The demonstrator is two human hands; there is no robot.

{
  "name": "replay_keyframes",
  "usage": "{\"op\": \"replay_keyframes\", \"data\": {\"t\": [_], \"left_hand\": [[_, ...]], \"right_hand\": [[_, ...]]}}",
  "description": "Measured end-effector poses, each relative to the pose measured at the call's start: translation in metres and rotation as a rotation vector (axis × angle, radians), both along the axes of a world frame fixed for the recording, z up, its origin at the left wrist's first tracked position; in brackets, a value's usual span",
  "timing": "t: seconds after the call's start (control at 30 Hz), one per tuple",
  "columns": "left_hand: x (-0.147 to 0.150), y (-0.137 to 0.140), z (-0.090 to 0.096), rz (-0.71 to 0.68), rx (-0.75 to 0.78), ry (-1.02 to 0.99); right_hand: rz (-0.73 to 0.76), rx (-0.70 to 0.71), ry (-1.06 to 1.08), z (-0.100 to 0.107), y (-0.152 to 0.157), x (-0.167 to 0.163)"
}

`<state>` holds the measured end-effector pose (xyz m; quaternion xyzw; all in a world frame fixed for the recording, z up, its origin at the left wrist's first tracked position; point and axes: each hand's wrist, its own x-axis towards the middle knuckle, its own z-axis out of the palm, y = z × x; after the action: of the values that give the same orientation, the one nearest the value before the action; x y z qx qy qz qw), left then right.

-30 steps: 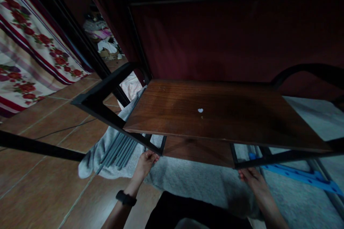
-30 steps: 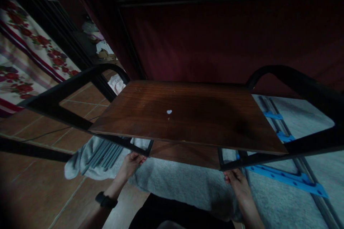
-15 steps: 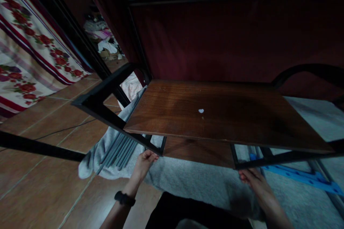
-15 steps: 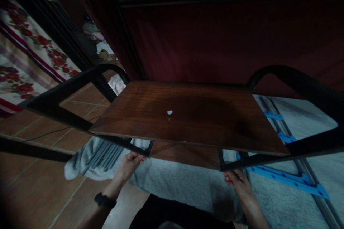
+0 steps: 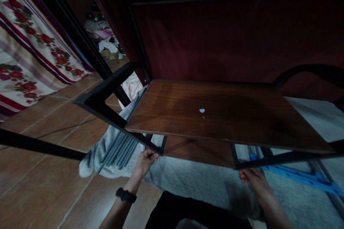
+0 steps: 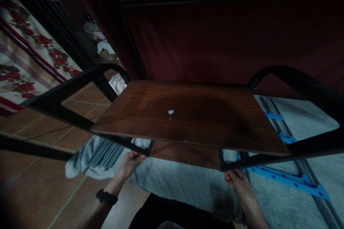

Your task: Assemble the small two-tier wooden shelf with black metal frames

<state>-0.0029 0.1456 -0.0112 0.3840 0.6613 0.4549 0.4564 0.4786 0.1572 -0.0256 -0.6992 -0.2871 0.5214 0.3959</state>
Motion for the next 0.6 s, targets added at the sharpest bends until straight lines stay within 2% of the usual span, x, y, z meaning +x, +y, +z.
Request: {"op": "replay_keyframes", "data": {"t": [0.2,0.37,0.47,0.6], "left_hand": [[-0.001,0.001,0.003,-0.01,-0.006,0.034],[0.0,0.001,0.009,0.025,-0.092,-0.081],[0.001,0.003,0.008,0.019,-0.091,-0.087],[0.0,0.003,0.002,-0.006,-0.057,-0.071]], "right_hand": [[0.003,-0.001,-0.001,-0.008,0.0,0.003],[-0.015,0.026,-0.001,0.003,-0.013,-0.003],[-0.014,0.045,-0.016,0.009,-0.017,-0.007],[-0.001,0.041,-0.04,0.006,-0.012,-0.006]]}}
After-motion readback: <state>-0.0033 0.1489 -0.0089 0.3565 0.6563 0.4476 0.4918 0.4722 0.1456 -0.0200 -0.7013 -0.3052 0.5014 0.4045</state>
